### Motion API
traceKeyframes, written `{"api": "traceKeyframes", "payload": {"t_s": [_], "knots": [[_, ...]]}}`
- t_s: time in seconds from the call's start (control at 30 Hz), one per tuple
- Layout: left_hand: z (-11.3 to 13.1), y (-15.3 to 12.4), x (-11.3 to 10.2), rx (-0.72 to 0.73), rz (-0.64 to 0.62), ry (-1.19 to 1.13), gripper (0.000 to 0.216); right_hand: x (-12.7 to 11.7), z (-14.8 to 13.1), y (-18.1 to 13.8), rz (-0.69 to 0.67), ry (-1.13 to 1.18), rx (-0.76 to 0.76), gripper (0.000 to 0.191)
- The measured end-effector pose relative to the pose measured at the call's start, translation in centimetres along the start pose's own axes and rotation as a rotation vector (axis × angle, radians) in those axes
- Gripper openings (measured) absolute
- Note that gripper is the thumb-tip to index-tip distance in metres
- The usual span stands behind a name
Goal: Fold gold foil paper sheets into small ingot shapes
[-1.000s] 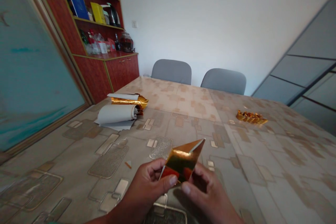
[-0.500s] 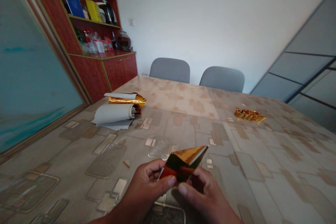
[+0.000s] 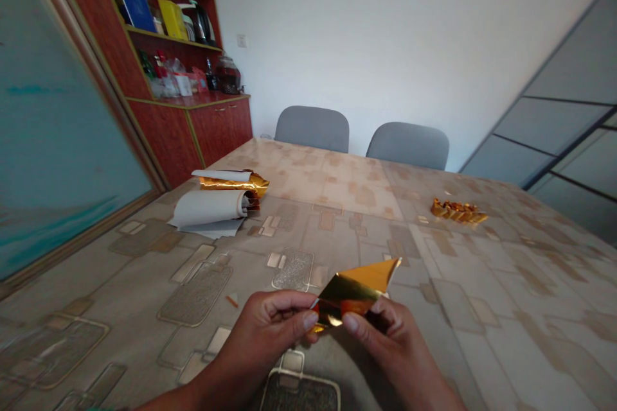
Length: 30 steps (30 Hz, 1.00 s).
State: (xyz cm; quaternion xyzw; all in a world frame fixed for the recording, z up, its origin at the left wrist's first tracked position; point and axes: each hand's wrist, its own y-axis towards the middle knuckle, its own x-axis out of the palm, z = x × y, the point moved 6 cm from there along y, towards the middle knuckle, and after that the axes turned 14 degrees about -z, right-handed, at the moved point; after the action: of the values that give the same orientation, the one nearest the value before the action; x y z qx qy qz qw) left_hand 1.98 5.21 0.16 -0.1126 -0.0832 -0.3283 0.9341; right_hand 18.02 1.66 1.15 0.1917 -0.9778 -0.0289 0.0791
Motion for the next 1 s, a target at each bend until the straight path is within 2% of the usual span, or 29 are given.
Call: {"api": "traceKeyframes", "payload": {"t_s": [0.17,0.3,0.43,0.47,0.57,0.63,0.7,0.87,0.93,1.0], "knots": [[0.1,0.0,-0.2,0.067,0.011,0.022,0.023,0.2,-0.2,0.0,-0.019,0.018,0.017,0.023],[0.5,0.0,-1.0,0.044,0.027,0.107,0.022,-0.5,-0.2,-0.1,-0.123,0.031,0.129,0.021],[0.9,-0.1,-0.9,0.032,-0.028,0.227,0.019,-3.7,-0.9,-0.8,0.112,0.141,0.195,0.023],[1.0,-0.2,-0.7,0.031,-0.045,0.265,0.018,-3.8,-1.0,-0.9,0.108,0.132,0.203,0.028],[1.0,-0.3,-0.1,0.011,-0.084,0.390,0.015,-2.7,-0.9,-0.9,-0.038,0.008,0.242,0.043],[1.1,-0.3,0.1,0.007,-0.074,0.420,0.016,-1.7,-0.3,-0.9,-0.105,-0.055,0.271,0.046],[1.1,-0.2,0.0,0.026,-0.034,0.355,0.019,-1.2,0.2,-0.8,-0.080,-0.061,0.279,0.047],[0.1,0.2,-1.1,0.104,0.109,-0.037,0.045,-1.5,0.5,-0.7,0.142,-0.063,0.229,0.047],[-0.7,0.4,-1.2,0.097,0.096,-0.155,0.053,-1.5,0.4,-0.7,0.182,-0.081,0.200,0.048],[-1.2,0.7,-0.8,0.075,0.017,-0.198,0.048,-1.3,0.3,-0.8,0.191,-0.117,0.170,0.048]]}}
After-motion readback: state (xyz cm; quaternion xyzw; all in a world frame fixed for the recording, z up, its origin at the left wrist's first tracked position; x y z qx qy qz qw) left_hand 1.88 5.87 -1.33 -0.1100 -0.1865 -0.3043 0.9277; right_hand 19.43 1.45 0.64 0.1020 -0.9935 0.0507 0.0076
